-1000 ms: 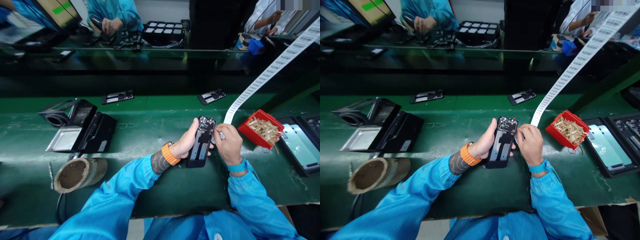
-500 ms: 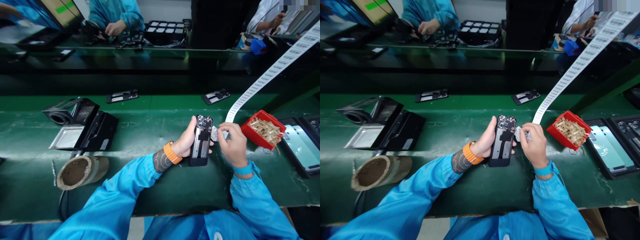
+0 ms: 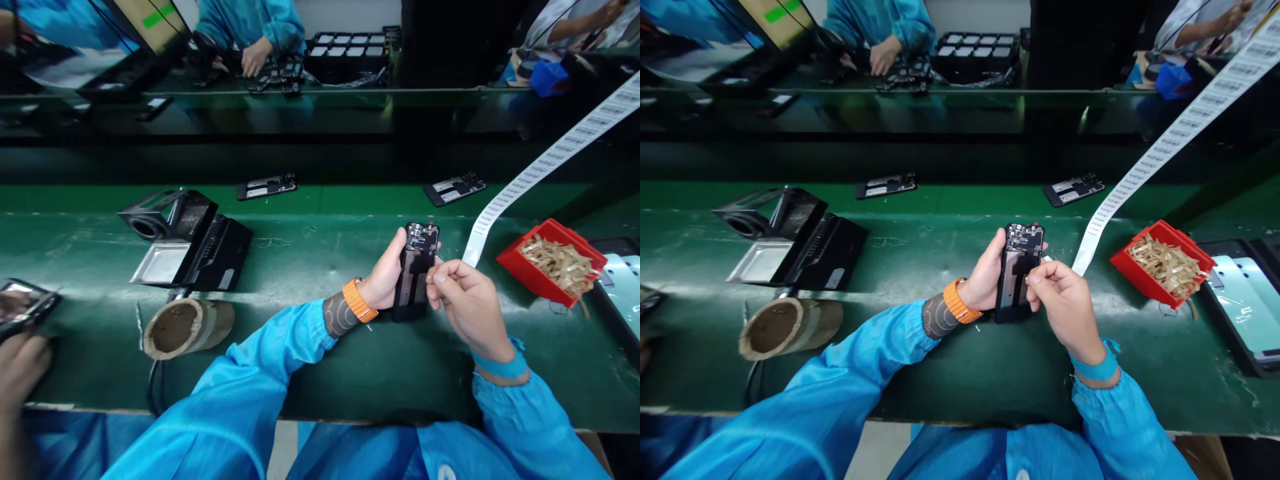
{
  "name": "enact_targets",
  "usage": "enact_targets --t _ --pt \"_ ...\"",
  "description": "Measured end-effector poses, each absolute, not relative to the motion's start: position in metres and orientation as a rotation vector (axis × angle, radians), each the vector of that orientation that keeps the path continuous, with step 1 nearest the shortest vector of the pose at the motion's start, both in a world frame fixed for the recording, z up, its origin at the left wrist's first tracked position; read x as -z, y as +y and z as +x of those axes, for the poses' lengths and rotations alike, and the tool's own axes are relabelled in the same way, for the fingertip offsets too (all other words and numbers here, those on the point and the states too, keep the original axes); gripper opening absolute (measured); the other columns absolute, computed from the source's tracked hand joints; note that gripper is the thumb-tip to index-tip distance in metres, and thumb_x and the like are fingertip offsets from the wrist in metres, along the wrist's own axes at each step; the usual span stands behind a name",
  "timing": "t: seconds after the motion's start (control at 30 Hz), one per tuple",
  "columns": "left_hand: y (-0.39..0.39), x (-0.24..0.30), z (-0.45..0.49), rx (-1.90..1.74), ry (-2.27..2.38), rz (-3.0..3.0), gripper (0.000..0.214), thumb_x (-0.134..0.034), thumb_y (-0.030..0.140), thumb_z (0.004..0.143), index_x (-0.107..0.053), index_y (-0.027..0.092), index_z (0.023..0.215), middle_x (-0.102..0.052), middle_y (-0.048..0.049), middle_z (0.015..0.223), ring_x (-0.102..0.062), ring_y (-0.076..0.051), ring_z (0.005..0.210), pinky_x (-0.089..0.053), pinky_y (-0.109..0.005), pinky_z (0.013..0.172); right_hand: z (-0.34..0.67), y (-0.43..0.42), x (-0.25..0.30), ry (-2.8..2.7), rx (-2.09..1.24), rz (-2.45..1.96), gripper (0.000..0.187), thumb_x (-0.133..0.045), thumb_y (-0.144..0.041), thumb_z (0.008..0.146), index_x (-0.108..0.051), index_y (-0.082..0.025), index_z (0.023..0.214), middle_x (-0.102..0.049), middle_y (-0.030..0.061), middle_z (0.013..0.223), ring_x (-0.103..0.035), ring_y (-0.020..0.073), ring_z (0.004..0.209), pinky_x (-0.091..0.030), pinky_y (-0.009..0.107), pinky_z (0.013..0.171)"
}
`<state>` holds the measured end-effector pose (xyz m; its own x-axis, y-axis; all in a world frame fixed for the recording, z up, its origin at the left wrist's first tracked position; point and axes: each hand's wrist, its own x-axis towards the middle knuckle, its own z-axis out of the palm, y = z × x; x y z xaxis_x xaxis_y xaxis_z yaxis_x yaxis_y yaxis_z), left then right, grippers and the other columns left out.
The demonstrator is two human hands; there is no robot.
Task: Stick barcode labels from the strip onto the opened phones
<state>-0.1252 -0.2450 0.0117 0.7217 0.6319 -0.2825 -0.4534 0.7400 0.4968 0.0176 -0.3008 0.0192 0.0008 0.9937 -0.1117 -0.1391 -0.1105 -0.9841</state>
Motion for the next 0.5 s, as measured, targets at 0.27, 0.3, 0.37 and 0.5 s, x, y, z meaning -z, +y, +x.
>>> enact_targets --t 0.27,0.3,0.37,0.5 --pt "-0.261 -0.023 -0.11 -0.697 0.649 0.587 0.061 -0.051 0.073 0.09 -0.06 0.015 0.105 -0.047 0.0066 0.049 -0.046 -0.009 0.039 -0.037 -0.02 0.042 0.008 -0.302 -0.018 -0.998 -1.296 -1.152 0.023 -0.076 -0.036 0.086 -0.061 -0.02 0.08 -0.064 -0.0032 0.063 -0.059 0.0113 0.051 -0.05 0.024 0.051" --pt "-0.262 -0.025 -0.11 -0.711 0.668 0.589 0.058 -0.055 0.073 0.088 -0.058 0.017 0.104 -0.047 0.0075 0.05 -0.045 -0.009 0.039 -0.036 -0.02 0.041 0.008 -0.303 -0.018 -1.003 -1.297 -1.147 0.023 -0.076 -0.035 0.086 -0.061 -0.02 0.08 -0.064 -0.0033 0.063 -0.059 0.0113 0.051 -0.05 0.024 0.051" --pt "-0.264 -0.028 -0.11 -0.733 0.694 0.596 0.057 -0.058 0.073 0.086 -0.055 0.019 0.101 -0.044 0.0091 0.051 -0.043 -0.008 0.037 -0.034 -0.021 0.04 0.01 -0.304 -0.018 -1.021 -1.315 -1.134 0.023 -0.077 -0.035 0.085 -0.061 -0.02 0.08 -0.065 -0.0028 0.064 -0.06 0.0117 0.052 -0.051 0.025 0.051" --pt "-0.265 -0.031 -0.109 -0.8 0.742 0.603 0.057 -0.06 0.075 0.084 -0.049 0.021 0.1 -0.045 0.0099 0.052 -0.041 -0.008 0.036 -0.033 -0.021 0.037 0.012 -0.305 -0.016 -1.053 -1.35 -1.105 0.021 -0.077 -0.034 0.085 -0.062 -0.02 0.079 -0.066 -0.0017 0.068 -0.062 0.012 0.055 -0.052 0.025 0.052"
